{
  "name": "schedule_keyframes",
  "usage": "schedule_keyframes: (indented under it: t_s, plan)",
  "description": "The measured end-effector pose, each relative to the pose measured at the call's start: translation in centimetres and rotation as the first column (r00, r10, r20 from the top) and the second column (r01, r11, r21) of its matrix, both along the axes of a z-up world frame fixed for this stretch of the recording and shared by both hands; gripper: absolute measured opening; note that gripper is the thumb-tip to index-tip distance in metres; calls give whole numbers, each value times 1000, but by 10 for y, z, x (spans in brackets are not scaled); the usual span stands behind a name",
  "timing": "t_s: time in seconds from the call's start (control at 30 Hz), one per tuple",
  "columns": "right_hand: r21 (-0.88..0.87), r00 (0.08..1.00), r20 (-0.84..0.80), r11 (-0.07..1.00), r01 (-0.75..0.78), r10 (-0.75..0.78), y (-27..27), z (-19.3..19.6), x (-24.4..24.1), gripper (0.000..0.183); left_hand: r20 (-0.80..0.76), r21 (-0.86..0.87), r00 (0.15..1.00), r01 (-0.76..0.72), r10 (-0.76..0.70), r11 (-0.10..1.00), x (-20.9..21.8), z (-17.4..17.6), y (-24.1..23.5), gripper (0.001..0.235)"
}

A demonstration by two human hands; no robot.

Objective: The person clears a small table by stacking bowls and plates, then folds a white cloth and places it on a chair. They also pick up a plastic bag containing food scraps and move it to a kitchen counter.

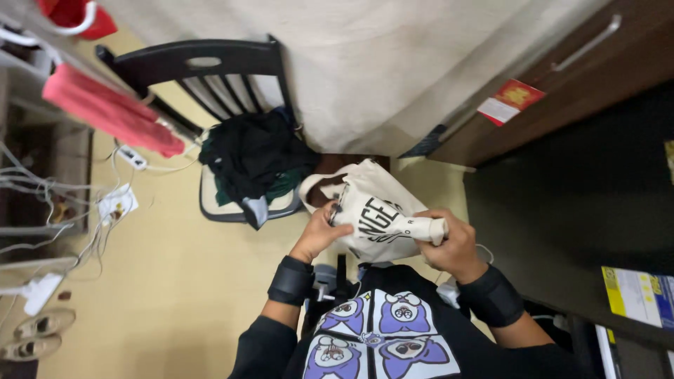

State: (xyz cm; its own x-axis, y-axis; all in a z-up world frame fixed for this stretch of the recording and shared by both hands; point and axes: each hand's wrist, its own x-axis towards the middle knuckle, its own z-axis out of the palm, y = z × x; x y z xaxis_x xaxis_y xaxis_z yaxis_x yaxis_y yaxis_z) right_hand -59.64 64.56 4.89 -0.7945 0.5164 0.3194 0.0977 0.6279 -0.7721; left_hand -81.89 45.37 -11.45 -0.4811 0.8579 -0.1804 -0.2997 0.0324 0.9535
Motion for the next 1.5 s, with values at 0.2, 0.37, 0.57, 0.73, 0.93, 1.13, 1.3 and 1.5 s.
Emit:
schedule_keyframes:
  t_s: [0.2, 0.37, 0.57, 0.73, 0.93, 1.13, 1.3, 1.5]
  plan:
    - [73, 989, 57, 989, 132, -136, 20, -9, 30, 42, 28, -109, 995, -93, 96, 990, -19, 11, 45, 26]
    - [-9, 968, 195, 987, 161, -157, 2, -3, 34, 36, -231, -406, 960, 52, -157, 913, -36, 2, 48, 49]
    - [-19, 975, 223, 1000, -17, 21, -34, 14, 21, 40, -799, -192, 597, -149, -67, 970, -52, 40, 30, 59]
    - [-56, 931, 245, 963, -265, 270, -51, 38, 7, 35, -665, 74, 667, 507, -337, 859, -47, 58, 46, 40]
    - [-80, 850, 337, 912, -403, 405, -64, 53, 9, 40, -407, -323, 379, 791, -831, 520, -1, 56, 16, 52]
    - [-103, 830, 314, 886, -453, 461, -57, 74, 5, 76, -70, -264, 456, 849, -887, 457, 16, 31, -23, 54]
    - [-171, 698, 488, 842, -511, 523, -26, 47, 12, 113, -28, -191, 569, 804, -822, 563, 21, 9, -32, 51]
    - [-355, 659, 465, 806, -473, 591, -5, 18, -1, 105, -518, -46, 500, 794, -694, 606, 28, -62, -46, 46]
